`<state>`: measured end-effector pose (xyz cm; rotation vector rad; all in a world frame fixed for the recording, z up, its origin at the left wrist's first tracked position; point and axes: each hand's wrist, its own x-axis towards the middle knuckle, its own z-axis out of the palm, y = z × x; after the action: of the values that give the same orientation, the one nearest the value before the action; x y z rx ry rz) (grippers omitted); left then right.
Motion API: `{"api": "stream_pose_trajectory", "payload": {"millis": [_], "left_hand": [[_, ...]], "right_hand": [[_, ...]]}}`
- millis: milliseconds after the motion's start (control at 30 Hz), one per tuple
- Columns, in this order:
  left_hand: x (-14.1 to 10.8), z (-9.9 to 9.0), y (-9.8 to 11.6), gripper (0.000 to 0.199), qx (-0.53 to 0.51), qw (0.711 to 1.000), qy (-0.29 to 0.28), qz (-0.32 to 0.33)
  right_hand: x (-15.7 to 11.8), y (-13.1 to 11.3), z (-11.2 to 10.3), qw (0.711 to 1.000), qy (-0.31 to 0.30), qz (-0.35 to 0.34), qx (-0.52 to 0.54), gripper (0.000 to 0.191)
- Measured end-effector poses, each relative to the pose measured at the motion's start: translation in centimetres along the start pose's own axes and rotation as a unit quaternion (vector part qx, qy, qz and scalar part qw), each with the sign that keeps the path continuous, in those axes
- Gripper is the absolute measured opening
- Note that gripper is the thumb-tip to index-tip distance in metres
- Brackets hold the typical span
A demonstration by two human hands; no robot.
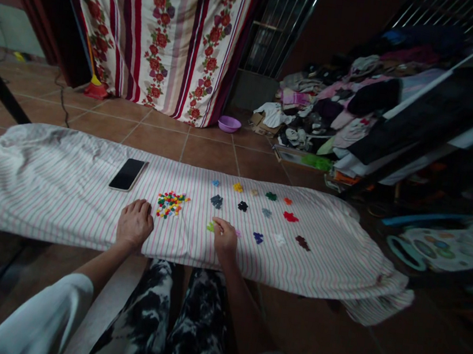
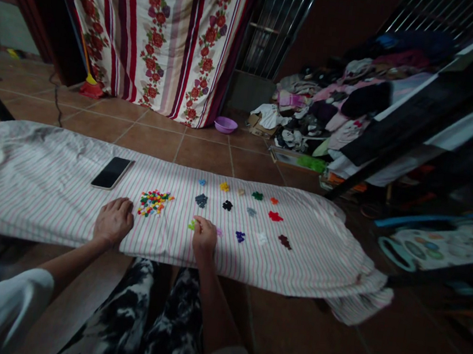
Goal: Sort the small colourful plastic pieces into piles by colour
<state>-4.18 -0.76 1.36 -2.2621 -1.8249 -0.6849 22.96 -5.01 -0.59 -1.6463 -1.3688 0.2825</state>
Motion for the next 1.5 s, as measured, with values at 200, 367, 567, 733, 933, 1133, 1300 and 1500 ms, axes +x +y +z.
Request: {"api": "stream_pose_trajectory", "payload": {"millis": [200, 367, 567, 733, 933, 1133, 1300, 1500], "left_hand": [[0.1, -0.3, 0.2, 0.028, -0.006, 1.000, -0.008, -0.009], [0.1, -0.5, 0.2, 0.028, 0.002, 1.000, -0.011, -0.004], [0.1, -0.2, 0.1, 0.028, 0.013, 1.000, -0.006, -0.004], [0.0, 0.1, 0.0, 0.029, 0.009, 1.000, -0.004, -0.004], [0.0, 0.0, 0.0, 0.029, 0.004, 1.000, -0.003, -0.003], [0.1, -0.2, 0.0, 0.029, -0.003, 1.000, -0.009, -0.006], [0.1, -0.2, 0.1, 0.029, -0.005, 1.000, -0.010, -0.006], [0.1, -0.3, 0.1, 0.028, -0.002, 1.000, -0.012, -0.008]], "right_hand": [[-0.1, -0.2, 0.1, 0.999, 0.004, -0.032, -0.037, 0.030], [-0.2, -0.1, 0.2, 0.997, 0.023, -0.061, -0.037, 0.031], [-0.3, -0.3, 0.3, 0.996, 0.034, -0.064, -0.050, 0.033], [-0.6, -0.2, 0.4, 0.995, 0.029, -0.066, -0.068, 0.033], [-0.7, -0.2, 0.6, 0.994, 0.037, -0.065, -0.082, 0.035], [-0.9, -0.1, 0.6, 0.993, 0.036, -0.067, -0.087, 0.036], [-0.9, 0.0, 0.5, 0.993, 0.029, -0.080, -0.078, 0.033], [-1.1, 0.0, 0.4, 0.989, 0.007, -0.113, -0.095, 0.032]]}}
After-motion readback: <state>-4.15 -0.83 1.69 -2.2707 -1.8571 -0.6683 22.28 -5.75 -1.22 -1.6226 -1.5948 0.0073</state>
